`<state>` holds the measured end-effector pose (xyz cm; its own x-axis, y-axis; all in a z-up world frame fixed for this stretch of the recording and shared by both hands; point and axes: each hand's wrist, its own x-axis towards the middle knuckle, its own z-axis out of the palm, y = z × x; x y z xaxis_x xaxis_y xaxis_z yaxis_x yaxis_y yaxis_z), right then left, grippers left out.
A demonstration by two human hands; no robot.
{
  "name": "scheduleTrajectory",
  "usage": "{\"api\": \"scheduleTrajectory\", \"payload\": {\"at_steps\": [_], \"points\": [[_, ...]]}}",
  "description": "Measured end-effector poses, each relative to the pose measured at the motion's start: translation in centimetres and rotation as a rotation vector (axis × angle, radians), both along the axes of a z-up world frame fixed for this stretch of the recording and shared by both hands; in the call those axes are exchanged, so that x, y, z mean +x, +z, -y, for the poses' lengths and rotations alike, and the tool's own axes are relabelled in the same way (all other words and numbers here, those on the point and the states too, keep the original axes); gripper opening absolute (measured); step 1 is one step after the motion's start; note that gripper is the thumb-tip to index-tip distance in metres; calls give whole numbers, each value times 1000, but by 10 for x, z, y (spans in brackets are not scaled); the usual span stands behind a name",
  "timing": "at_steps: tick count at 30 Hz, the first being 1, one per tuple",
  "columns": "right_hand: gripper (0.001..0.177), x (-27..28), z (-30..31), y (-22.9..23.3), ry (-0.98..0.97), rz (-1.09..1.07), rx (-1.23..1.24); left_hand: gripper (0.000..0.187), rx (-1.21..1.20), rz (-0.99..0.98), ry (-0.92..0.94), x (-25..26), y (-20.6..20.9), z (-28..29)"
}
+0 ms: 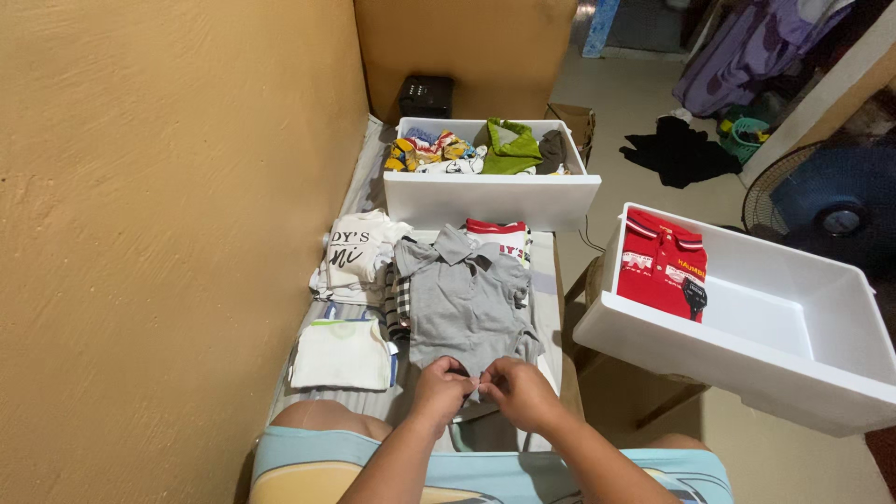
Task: The person folds clothes by hand on a bed, including a blue striped item, a red garment, a checkered jumpsuit, and a grey shirt, then places them into a white drawer.
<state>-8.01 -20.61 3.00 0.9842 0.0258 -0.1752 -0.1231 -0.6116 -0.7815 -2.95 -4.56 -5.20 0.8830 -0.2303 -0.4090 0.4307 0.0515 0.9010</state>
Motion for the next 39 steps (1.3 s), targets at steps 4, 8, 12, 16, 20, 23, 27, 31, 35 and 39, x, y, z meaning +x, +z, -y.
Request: {"api": "scheduleTrajectory", "payload": {"at_steps": [4,8,12,16,20,23,27,31,35,39], "points": [[18,-5,-8,4,-93,-39,-87,25,17,-64,44,-4,9,-1],[20,-8,-16,6,-155,5,-166,24,-2,-54,114,-6,9,3],[15,-8,-22,6,-176,-1,-132,26,15,-81,168,-9,4,6],[16,-7,-26,6,-182,0,-198,26,-4,-43,196,-10,-7,9],[20,-4,-18,-7,-167,-68,-176,26,20,-49,184,-8,-19,10],[31,8,6,-20,-112,292,-128,36,-114,-5,186,-1,-11,8],[24,13,36,-28,-395,349,-508,81,700,290,-201,-6,32,-12],[22,21,41,-29,-313,103,-571,110,987,292,-532,-23,74,-17],[20,28,45,-37,-226,143,-661,107,1080,288,-516,-20,79,-11],[38,30,52,-37,-148,97,-631,67,1308,324,-437,-11,58,-16]]}}
